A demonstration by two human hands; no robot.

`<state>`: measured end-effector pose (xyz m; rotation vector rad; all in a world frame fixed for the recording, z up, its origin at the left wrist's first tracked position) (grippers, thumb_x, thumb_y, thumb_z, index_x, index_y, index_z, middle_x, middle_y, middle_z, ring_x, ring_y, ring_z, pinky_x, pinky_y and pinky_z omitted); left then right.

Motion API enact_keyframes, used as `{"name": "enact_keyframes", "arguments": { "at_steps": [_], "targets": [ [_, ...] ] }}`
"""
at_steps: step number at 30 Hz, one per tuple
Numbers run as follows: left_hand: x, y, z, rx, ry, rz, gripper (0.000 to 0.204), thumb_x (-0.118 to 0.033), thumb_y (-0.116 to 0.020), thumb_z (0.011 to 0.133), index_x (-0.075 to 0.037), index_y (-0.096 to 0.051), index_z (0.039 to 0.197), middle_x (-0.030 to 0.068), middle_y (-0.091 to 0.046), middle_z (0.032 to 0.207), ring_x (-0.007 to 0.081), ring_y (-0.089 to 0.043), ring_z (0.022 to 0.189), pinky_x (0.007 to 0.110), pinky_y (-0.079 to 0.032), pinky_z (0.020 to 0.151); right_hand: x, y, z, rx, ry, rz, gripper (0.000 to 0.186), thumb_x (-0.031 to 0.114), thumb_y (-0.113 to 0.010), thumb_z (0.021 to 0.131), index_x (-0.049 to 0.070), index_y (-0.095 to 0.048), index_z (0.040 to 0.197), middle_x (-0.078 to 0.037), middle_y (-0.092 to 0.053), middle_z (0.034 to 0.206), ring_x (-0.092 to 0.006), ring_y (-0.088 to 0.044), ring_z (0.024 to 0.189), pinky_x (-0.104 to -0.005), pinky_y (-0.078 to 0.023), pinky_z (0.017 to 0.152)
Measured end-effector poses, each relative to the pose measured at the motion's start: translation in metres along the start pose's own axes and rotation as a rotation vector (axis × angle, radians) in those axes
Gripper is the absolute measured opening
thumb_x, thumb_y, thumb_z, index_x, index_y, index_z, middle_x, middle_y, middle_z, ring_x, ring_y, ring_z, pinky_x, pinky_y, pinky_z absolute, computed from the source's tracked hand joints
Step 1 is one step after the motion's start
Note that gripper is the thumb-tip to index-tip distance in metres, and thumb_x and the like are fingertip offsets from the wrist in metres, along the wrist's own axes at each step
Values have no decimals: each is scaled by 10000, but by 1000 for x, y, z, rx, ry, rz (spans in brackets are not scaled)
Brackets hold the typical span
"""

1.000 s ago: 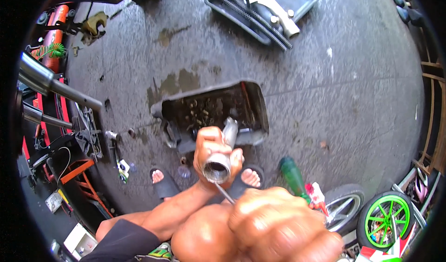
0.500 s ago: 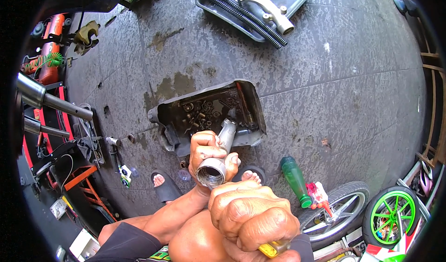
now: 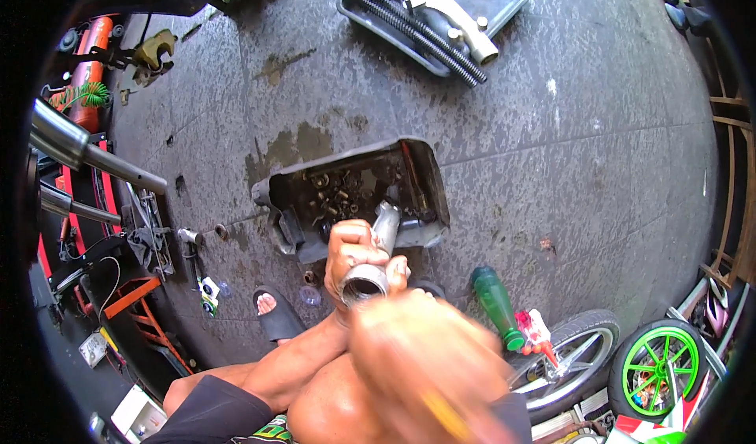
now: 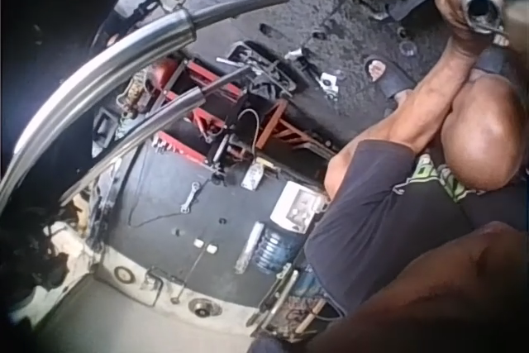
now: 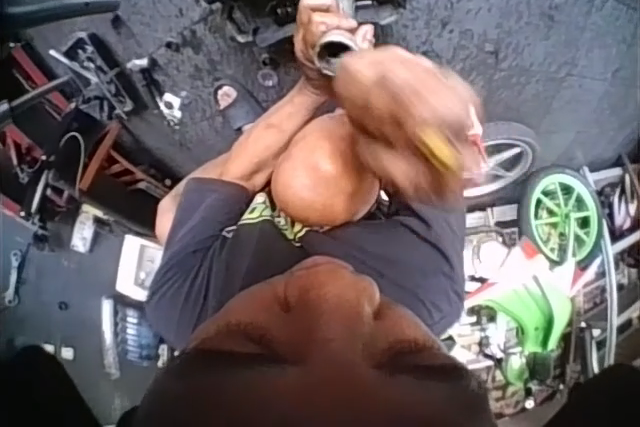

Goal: Cleaning and assembling motorcycle front fork components using a screwdriver and cleaning fluid.

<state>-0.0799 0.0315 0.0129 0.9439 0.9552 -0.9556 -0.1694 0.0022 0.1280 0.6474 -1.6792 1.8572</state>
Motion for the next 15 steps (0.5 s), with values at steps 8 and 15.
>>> {"name": "enact_keyframes", "arguments": {
  "at_steps": [8,15],
  "targets": [
    [-1,-6,-4,33,-14,6,366,4,-827,650,-106,-578,895,82,-492,869,240,-531,774,355,-461,618,17,2,2,99,-106,-215,465,498,-470,1011,136,-404,726,-17,-410,481,-149,-357,348,-307,-342,345],
    [4,-9,-4,35,-14,9,436,-5,-837,642,-117,-541,942,81,-493,884,245,-541,794,365,-464,629,25,-4,11,-29,268,-66,420,488,-466,1012,106,-470,837,-37,-511,607,-149,-460,438,-285,-403,402]
  ]
}}
Point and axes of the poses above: each hand's wrist, its own z-axis towards the middle knuckle, its own y-axis out of the back of the hand, x = y × z, the point moved 1 cm from there along z, towards the middle knuckle
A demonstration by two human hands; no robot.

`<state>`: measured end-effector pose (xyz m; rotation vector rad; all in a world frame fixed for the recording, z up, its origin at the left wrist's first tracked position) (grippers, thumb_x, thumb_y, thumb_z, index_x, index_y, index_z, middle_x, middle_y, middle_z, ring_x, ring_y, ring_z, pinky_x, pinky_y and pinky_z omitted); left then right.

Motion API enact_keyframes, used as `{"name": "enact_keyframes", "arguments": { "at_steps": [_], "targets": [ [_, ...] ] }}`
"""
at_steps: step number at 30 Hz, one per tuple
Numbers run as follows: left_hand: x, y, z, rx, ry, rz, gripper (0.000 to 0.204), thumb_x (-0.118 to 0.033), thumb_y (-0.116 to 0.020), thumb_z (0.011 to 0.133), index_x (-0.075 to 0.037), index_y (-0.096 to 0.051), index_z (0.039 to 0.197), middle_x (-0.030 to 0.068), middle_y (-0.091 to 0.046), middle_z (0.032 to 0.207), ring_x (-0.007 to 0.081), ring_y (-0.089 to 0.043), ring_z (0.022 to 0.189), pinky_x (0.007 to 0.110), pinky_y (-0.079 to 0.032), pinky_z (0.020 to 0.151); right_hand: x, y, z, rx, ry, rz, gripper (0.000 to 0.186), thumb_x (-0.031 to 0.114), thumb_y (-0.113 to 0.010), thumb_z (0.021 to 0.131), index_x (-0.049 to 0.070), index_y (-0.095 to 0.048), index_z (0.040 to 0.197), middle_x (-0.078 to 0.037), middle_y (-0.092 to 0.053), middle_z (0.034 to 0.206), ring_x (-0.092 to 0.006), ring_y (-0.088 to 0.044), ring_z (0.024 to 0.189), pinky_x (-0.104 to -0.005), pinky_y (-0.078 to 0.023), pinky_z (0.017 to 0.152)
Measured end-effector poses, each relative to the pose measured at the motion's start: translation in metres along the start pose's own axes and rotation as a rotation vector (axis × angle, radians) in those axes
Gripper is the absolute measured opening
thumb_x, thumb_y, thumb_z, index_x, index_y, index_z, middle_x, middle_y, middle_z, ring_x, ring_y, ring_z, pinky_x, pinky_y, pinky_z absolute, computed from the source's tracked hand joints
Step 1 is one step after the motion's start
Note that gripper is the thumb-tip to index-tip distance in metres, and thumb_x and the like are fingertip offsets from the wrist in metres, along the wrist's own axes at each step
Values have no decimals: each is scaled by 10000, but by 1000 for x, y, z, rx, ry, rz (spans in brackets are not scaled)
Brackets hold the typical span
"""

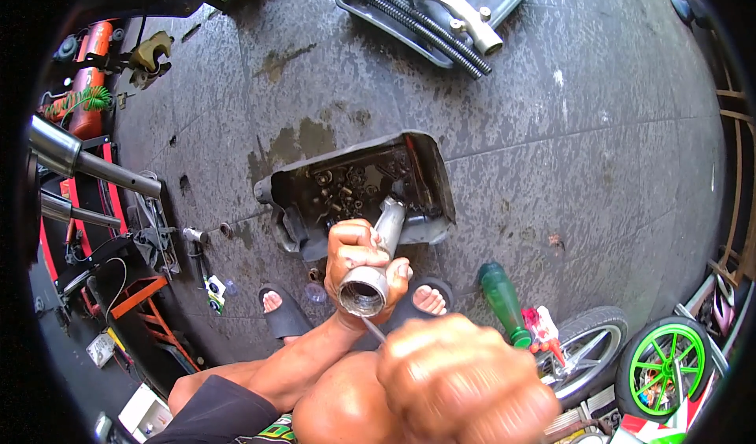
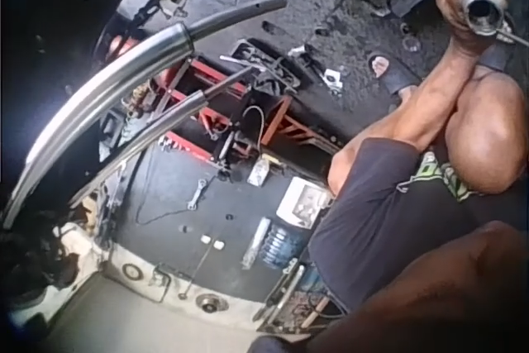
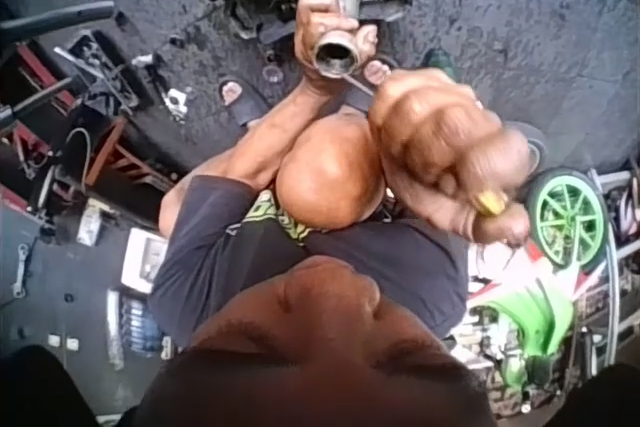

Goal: Cleaning and assembling motorcycle front fork components using a screwdriver and cleaning fluid.

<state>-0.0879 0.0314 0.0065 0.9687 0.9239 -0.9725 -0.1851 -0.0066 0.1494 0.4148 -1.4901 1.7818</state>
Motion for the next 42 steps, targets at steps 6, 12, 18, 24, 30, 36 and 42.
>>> {"name": "enact_keyframes", "arguments": {
  "at_steps": [6,12,18,24,30,36,42],
  "targets": [
    [-4,1,1,10,-10,-9,425,-16,-837,644,-117,-538,928,76,-486,885,242,-539,814,362,-459,632,-13,-5,-10,-6,-187,-60,518,504,-427,1027,128,-370,675,-5,-403,480,-136,-393,340,-314,-346,327],
    [1,-4,-13,-93,116,-12,344,-18,-809,679,-111,-547,883,97,-497,901,246,-538,772,365,-459,630,-27,0,-13,-56,-256,-76,594,524,-489,1001,125,-366,579,0,-423,467,-118,-358,324,-285,-306,341],
    [-7,-3,5,-82,37,-12,361,-7,-814,669,-103,-570,916,96,-495,883,232,-529,759,346,-454,626,-28,-11,-13,-17,-202,-115,629,540,-490,997,129,-331,548,-16,-421,474,-142,-397,347,-292,-330,351],
    [6,14,13,199,90,-291,450,23,-763,691,-90,-456,1000,123,-537,1001,228,-543,898,370,-479,790,-1,-1,14,-108,-177,102,425,483,-482,1003,170,-353,746,31,-372,465,-94,-341,332,-271,-328,358],
    [18,26,20,74,256,-428,532,-110,-866,724,-104,-423,1018,158,-524,1187,215,-533,1072,383,-437,957,-30,18,22,-274,-168,272,414,430,-507,1003,152,-401,715,19,-393,498,-83,-315,349,-243,-310,342],
    [24,31,21,43,280,-426,510,-171,-872,748,-129,-424,989,141,-544,1155,232,-564,1091,408,-475,975,-67,23,25,-16,-345,300,546,606,-460,977,140,-410,697,-14,-419,518,-147,-389,374,-306,-351,374],
    [28,32,17,56,305,-449,566,-196,-898,699,-104,-437,1015,166,-545,1190,229,-543,1119,393,-436,985,-83,24,23,-2,-439,362,602,660,-463,950,138,-404,655,-14,-392,469,-150,-395,357,-318,-349,378]
  ]
}}
Point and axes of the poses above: each hand's wrist, its own z-axis towards the middle knuckle, its own y-axis out of the back of the hand, x = y × z, the point moved 1 cm from there along z, towards the middle knuckle
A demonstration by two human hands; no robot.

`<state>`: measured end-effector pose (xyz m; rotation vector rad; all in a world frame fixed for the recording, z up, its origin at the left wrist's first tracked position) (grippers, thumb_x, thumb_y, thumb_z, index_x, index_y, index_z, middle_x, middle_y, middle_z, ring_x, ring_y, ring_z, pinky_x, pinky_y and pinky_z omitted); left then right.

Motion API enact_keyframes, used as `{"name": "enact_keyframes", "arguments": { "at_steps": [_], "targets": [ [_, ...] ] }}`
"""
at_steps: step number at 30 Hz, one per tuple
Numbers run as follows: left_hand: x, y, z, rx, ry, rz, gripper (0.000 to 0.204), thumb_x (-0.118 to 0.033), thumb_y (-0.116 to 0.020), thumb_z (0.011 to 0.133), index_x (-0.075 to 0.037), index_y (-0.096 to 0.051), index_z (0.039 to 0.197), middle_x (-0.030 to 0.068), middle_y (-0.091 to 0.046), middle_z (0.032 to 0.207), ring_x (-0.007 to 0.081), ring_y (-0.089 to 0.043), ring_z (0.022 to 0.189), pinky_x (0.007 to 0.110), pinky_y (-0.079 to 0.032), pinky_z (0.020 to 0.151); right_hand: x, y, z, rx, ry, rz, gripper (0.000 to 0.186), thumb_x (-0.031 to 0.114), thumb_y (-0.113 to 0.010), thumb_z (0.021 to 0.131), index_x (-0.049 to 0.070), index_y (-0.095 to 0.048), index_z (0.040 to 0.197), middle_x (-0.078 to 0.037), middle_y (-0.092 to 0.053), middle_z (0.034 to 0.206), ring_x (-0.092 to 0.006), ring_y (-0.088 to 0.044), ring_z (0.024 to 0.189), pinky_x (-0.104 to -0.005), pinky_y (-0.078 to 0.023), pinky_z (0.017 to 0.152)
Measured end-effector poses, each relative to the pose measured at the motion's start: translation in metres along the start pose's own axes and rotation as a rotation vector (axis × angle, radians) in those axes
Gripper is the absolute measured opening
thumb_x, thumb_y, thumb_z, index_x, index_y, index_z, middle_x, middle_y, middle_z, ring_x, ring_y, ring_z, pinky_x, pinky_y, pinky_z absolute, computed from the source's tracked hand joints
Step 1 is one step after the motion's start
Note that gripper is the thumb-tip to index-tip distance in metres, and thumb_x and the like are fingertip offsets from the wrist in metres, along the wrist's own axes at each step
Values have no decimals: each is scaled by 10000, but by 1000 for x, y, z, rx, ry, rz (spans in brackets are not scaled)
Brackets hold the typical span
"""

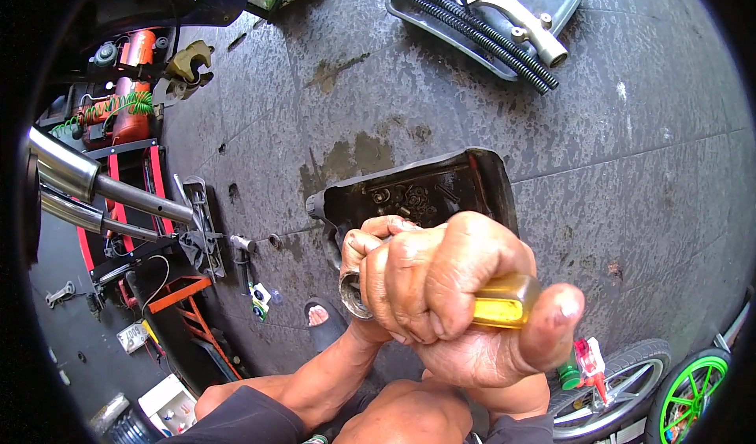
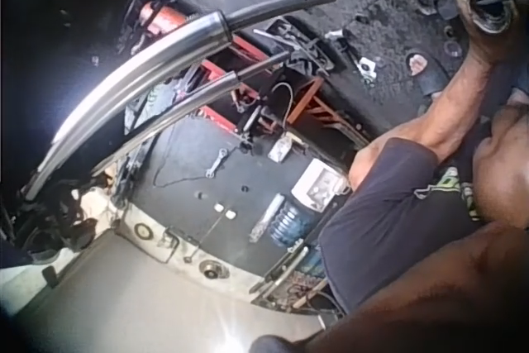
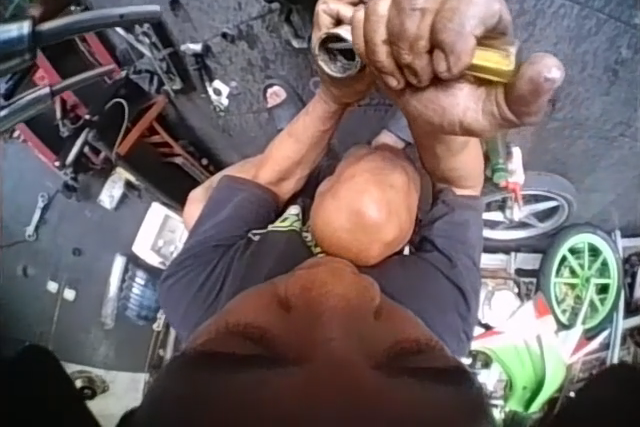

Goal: Cleaning and assembling motorcycle front fork components using a screwdriver and cleaning fluid.

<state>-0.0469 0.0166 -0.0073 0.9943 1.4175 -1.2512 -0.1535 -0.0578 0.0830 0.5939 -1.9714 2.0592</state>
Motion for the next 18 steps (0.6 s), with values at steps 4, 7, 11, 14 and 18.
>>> {"name": "enact_keyframes", "arguments": {
  "at_steps": [4,7,11,14,18],
  "targets": [
    [-8,2,5,10,-5,89,564,-204,-908,694,-103,-453,1011,151,-566,1156,213,-567,1072,364,-458,950,-3,5,4,51,-53,29,613,661,-463,946,130,-414,643,-26,-401,449,-153,-390,350,-329,-350,376],
    [-15,6,8,52,-76,288,476,-219,-897,710,-98,-510,960,129,-582,1098,189,-591,985,336,-481,875,-4,7,7,82,-72,47,611,652,-460,951,128,-419,640,-27,-401,449,-153,-379,348,-333,-348,373],
    [-20,2,8,33,34,245,398,-222,-883,725,-91,-551,902,113,-585,1041,176,-595,921,327,-490,821,-6,10,3,70,-72,57,607,626,-452,964,124,-413,626,-25,-398,447,-149,-364,345,-329,-343,375],
    [-21,8,12,118,-72,493,409,-223,-884,721,-91,-544,905,114,-585,1035,182,-596,927,326,-489,819,-5,6,6,43,-49,88,599,608,-457,969,118,-411,627,-23,-392,444,-148,-372,345,-326,-345,371],
    [-16,8,13,188,-100,391,449,-212,-882,711,-98,-526,960,122,-577,1096,192,-582,994,335,-476,871,-4,9,5,54,-6,94,596,601,-464,968,114,-409,627,-22,-388,438,-148,-383,341,-321,-358,363]
  ]
}}
Point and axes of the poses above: each hand's wrist, its own z-axis towards the middle knuckle, its own y-axis out of the back of the hand, x = y × z, the point moved 1 cm from there along z, towards the middle knuckle
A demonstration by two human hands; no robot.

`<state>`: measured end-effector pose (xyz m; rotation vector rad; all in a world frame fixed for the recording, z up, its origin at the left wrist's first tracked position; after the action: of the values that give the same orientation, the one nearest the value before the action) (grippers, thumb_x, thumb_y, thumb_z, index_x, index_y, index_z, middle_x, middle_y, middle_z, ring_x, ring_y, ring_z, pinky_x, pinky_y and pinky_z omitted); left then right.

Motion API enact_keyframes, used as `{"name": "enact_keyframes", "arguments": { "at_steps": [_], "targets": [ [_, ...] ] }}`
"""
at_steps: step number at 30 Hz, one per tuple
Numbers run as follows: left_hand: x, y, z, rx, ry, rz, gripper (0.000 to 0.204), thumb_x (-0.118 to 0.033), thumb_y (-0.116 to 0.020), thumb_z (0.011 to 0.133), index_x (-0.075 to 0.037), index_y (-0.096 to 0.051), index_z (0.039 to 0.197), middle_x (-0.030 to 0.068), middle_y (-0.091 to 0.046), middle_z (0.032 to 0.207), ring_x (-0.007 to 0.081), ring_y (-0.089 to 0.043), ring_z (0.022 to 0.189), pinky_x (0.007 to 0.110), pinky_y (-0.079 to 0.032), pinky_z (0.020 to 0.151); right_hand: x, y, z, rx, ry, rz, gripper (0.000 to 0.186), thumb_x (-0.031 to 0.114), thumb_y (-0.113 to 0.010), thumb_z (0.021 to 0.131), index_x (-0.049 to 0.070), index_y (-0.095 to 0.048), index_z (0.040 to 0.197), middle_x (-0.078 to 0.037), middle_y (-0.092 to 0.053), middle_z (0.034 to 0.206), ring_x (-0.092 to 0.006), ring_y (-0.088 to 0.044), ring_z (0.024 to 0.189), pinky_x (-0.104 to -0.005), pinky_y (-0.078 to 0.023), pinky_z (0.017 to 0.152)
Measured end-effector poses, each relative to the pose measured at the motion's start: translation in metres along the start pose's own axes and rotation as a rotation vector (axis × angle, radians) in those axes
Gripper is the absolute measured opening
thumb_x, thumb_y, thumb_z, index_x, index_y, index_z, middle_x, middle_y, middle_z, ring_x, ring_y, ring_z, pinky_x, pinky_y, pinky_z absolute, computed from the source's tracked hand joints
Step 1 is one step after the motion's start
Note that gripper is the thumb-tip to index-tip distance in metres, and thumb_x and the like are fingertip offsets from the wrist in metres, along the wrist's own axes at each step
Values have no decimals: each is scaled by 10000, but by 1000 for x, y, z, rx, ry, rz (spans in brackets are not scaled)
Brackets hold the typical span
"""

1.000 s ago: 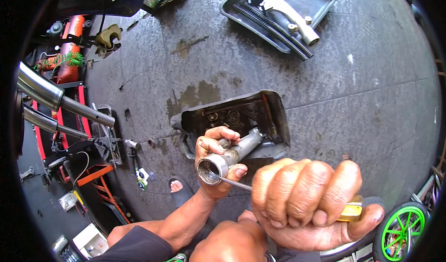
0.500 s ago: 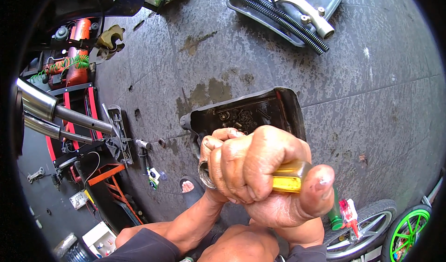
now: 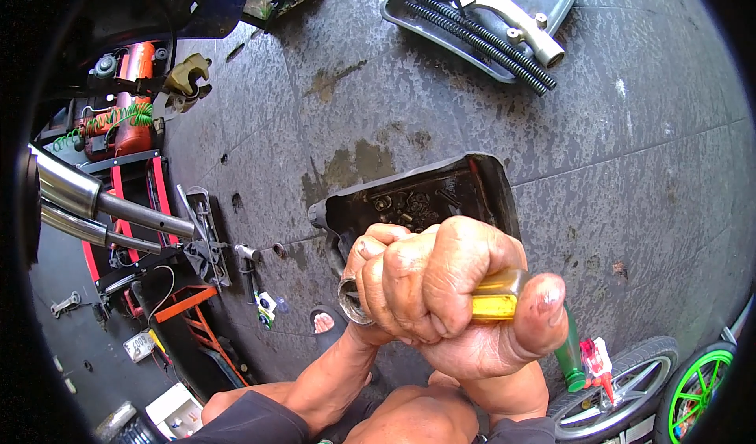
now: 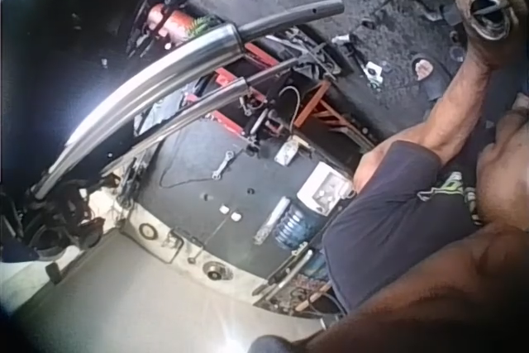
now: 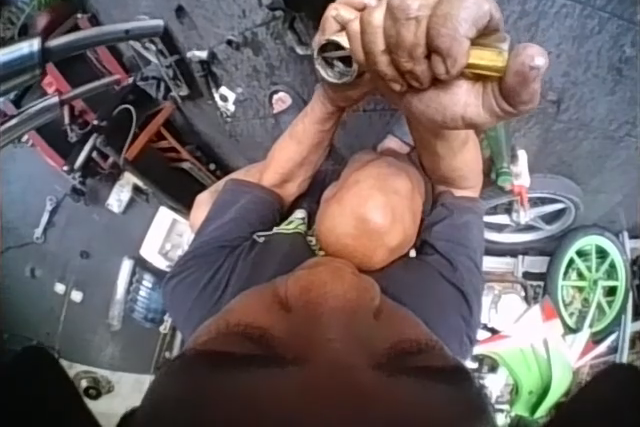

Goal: Cleaning and assembling motorcycle front fork components using a screwdriver and cleaning fluid.

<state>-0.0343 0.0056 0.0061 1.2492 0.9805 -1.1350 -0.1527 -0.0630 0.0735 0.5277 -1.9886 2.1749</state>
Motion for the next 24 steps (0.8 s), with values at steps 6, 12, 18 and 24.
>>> {"name": "enact_keyframes", "arguments": {
  "at_steps": [6,12,18,24],
  "targets": [
    [-1,-24,3,-265,63,-253,443,-181,-868,725,-98,-527,996,134,-566,1152,210,-560,1052,350,-453,935,-4,2,2,57,62,-21,615,631,-470,956,127,-393,611,-21,-403,429,-146,-394,321,-317,-382,349],
    [-15,-12,-4,-318,53,368,443,-147,-818,732,-66,-603,1111,104,-568,1081,228,-560,1026,350,-455,906,-2,0,-3,20,121,-130,617,661,-485,941,137,-384,631,-8,-391,426,-140,-382,327,-320,-375,370],
    [-26,-22,1,-524,223,-43,368,-55,-775,739,-42,-564,1040,94,-573,1028,207,-575,976,326,-460,888,-13,-11,-4,-157,132,-100,600,663,-474,948,148,-361,662,3,-342,464,-133,-315,360,-308,-300,378],
    [-20,-28,-2,-543,253,-38,361,-53,-770,735,-45,-560,1029,91,-570,1024,200,-567,972,325,-459,893,-13,-16,-13,-183,174,-167,595,672,-481,939,142,-369,692,-5,-331,494,-142,-303,403,-319,-282,428]
  ]
}}
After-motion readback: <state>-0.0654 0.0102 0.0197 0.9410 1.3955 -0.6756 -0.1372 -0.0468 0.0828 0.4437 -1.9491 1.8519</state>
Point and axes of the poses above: each hand's wrist, its own z-axis towards the middle knuckle, its own y-axis out of the back of the hand, x = y × z, the point moved 1 cm from there along z, towards the middle knuckle
